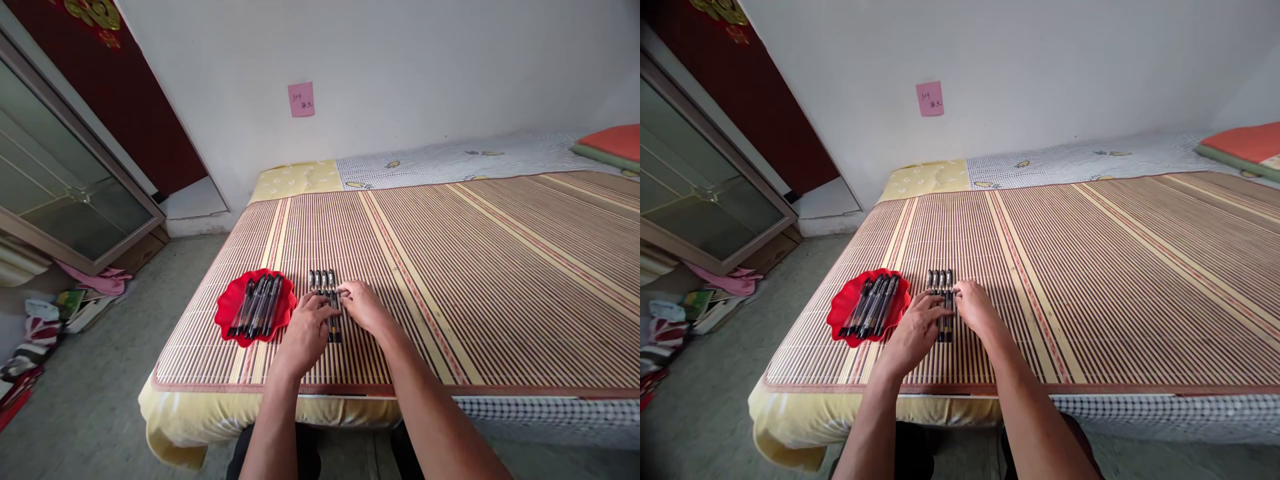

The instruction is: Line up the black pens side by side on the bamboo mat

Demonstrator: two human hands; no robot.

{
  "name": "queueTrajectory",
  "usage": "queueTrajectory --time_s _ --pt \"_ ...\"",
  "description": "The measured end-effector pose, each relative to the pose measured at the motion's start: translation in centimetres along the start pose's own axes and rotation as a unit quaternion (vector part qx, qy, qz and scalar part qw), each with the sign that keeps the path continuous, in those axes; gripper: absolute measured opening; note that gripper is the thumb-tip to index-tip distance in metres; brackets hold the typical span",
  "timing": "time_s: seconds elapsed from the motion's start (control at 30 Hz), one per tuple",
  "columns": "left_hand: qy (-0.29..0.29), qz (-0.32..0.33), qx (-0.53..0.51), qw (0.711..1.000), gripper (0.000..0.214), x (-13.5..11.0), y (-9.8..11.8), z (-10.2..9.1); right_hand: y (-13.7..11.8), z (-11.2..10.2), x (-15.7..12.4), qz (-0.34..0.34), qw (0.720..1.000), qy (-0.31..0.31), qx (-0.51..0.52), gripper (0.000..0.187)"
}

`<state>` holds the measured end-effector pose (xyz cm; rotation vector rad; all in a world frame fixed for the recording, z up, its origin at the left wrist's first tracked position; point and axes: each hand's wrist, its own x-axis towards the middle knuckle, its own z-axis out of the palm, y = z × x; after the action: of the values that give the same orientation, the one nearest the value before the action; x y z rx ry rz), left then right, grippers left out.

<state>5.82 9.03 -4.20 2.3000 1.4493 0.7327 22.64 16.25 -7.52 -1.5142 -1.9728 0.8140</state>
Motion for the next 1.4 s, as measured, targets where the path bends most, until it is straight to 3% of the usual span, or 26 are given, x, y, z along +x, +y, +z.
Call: queueTrajectory --time_s 0.23,0.77,0.93,1.1,1.4 --pt "-0.037 -0.003 0.053 0.998 0.046 0.0 0.0 0.8 -0.2 0.0 -0.1 0.0 1.0 0.01 -0.007 0.02" --pt "-0.033 0.008 0.048 0.998 0.045 0.1 0.2 0.7 -0.3 0.0 -0.1 0.011 1.0 0.0 0.022 0.02" --pt "-0.038 -0.003 0.046 0.998 0.021 0.1 0.9 0.8 -0.6 -0.2 -0.3 0.018 1.0 0.002 0.013 0.024" --pt "-0.049 0.0 0.054 0.997 0.034 0.0 1.0 1.4 -0.5 -0.3 -0.2 0.018 1.0 0.003 0.0 0.024" --pt "-0.059 -0.021 0.069 0.996 0.037 -0.2 0.5 1.8 -0.4 0.0 -0.2 0.004 1.0 0.013 -0.022 0.022"
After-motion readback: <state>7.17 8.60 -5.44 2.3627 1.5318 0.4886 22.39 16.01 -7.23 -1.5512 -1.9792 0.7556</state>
